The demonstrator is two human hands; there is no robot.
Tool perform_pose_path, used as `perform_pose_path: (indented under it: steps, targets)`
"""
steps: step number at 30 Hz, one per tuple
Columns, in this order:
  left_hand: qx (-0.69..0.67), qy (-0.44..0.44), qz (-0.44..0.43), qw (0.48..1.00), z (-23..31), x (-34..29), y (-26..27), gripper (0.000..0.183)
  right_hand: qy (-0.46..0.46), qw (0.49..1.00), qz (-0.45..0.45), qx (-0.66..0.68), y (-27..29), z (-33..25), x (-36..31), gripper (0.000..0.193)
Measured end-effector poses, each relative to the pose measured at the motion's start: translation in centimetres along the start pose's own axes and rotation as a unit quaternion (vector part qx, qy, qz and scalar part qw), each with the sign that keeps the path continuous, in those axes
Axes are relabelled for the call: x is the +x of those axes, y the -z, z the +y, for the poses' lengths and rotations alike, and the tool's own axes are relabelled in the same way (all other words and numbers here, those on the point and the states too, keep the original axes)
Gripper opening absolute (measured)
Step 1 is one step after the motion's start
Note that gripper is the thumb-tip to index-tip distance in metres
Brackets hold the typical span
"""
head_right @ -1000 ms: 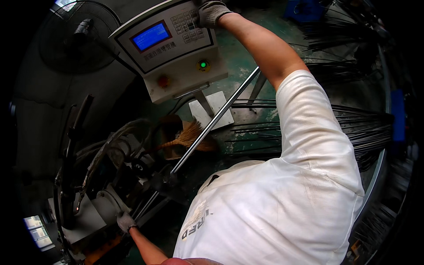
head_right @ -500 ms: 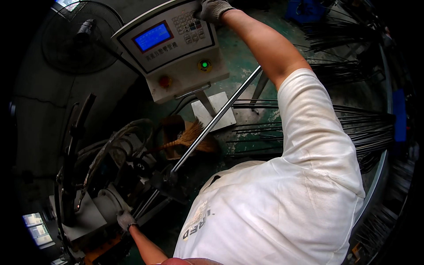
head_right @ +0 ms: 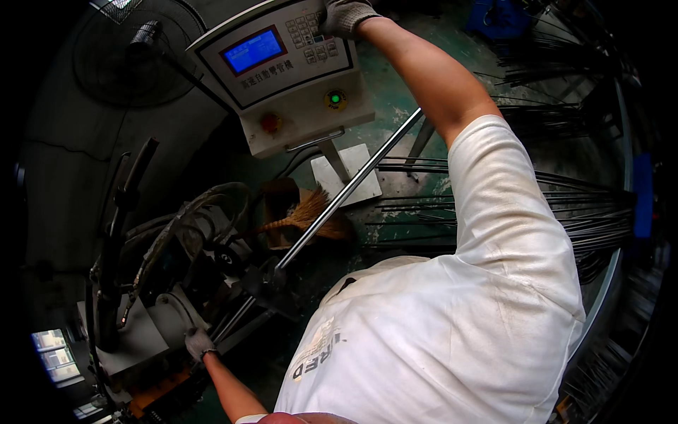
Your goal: The person operates a pipe bending machine in a workshop, feeding several long metal pipes into the mechanism, operating the control panel, and measuring the resulting bend with a tape measure.
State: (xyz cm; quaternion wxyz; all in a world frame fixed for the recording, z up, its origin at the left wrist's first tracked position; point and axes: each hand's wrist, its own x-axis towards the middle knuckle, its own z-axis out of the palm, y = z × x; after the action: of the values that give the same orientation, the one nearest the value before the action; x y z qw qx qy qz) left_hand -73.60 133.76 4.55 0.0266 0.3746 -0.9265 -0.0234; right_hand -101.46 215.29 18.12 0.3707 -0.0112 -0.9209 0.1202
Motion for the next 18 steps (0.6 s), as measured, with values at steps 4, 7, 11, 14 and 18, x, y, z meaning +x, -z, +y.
perform_pose_path:
  steps: [4, 7, 11, 14, 18]
  targets:
    - [-0.04, -0.002, -0.019, 0.999, 0.9, -0.6, 0.6, 0.044, -0.023, 0.999, -0.021, -0.018, 0.2, -1.0, -0.3, 0.111]
    - [-0.018, 0.009, -0.017, 1.0, 1.1, -0.5, 0.6, 0.042, -0.023, 1.0, -0.016, -0.013, 0.3, -0.9, -0.4, 0.107]
    - [-0.016, 0.005, -0.016, 1.0, 1.2, -0.5, 0.6, 0.041, -0.032, 0.999, -0.005, -0.017, 0.2, -0.9, -0.3, 0.102]
    - [-0.029, 0.006, -0.007, 1.0, 1.1, -0.6, 0.4, 0.04, -0.034, 0.999, -0.005, -0.014, 0.3, -1.2, -0.4, 0.101]
    - [-0.014, -0.003, -0.004, 1.0, 1.2, -1.1, 0.9, 0.04, -0.047, 0.998, -0.03, -0.003, 1.0, -3.0, -0.6, 0.102]
